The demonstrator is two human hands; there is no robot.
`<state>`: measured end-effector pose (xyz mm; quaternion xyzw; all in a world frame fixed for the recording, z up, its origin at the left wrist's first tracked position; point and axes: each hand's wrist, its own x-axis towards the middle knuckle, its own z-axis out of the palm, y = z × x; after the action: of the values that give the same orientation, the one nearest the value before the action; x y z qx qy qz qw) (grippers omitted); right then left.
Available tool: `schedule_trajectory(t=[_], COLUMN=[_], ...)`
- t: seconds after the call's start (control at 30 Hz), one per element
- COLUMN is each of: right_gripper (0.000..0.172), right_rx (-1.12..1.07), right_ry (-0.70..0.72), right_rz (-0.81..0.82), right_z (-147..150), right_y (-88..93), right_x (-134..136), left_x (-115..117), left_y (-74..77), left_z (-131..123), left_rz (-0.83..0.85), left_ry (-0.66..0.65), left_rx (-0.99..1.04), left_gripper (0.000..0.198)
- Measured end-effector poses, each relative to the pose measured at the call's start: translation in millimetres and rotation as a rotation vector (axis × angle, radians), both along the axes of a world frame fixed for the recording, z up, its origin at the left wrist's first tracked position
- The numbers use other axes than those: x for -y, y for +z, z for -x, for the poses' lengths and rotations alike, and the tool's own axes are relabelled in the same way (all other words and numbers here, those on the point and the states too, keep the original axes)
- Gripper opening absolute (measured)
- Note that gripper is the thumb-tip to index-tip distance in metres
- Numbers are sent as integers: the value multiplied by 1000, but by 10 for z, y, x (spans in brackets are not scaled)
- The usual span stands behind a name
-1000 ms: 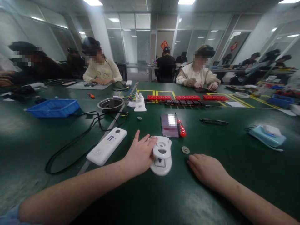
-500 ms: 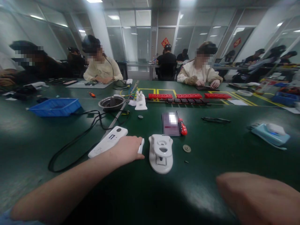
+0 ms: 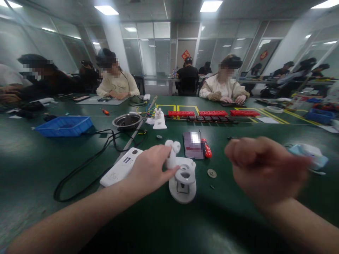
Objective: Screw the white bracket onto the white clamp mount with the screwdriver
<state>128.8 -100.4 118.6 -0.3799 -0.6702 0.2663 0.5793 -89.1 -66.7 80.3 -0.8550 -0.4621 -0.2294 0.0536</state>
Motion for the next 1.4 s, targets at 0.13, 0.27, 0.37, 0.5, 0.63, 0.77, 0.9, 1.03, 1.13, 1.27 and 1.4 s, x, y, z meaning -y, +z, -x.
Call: schedule_trajectory(t=[0.13, 0.27, 0.37, 0.5, 0.63, 0.77, 0.9, 1.03, 1.13, 1.27, 1.4], right_gripper=[42, 49, 38, 31, 43, 35, 28, 28, 27, 24, 17], right_rx=[80, 327, 150, 60, -149, -406, -397, -324, -180, 174, 362], right_ry=[309, 419, 404, 403, 254, 154, 170, 208, 218, 188, 175], right_rz=[302, 486, 551, 545, 544, 698, 849, 894, 889, 746, 652], right_z=[232, 398, 462, 467, 326, 133, 166, 321, 379, 414, 437], right_y=[-178, -302, -350, -385, -392, -417, -523, -607, -596, -514, -470], right_x=[-262, -144, -96, -160, -359, -643, -752, -734, -737, -740, -712], left_x=[209, 227, 168, 138, 58, -167, -351, -391, -388, -389, -375], left_y=[-157, -306, -351, -379, -418, -503, -631, -698, -714, -749, -754], left_z=[-118, -158, -160, -155, -103, -14, 17, -24, -53, -68, -75], left_rz=[-113, -185, -253, -263, -196, 231, 607, 612, 552, 497, 512], left_ry=[-306, -403, -364, -370, -395, -324, -350, -363, -359, -340, -344], left_rx=[44, 66, 167, 222, 233, 140, 91, 140, 150, 154, 156], left_gripper=[17, 21, 20, 34, 83, 99, 101, 73, 60, 55, 48])
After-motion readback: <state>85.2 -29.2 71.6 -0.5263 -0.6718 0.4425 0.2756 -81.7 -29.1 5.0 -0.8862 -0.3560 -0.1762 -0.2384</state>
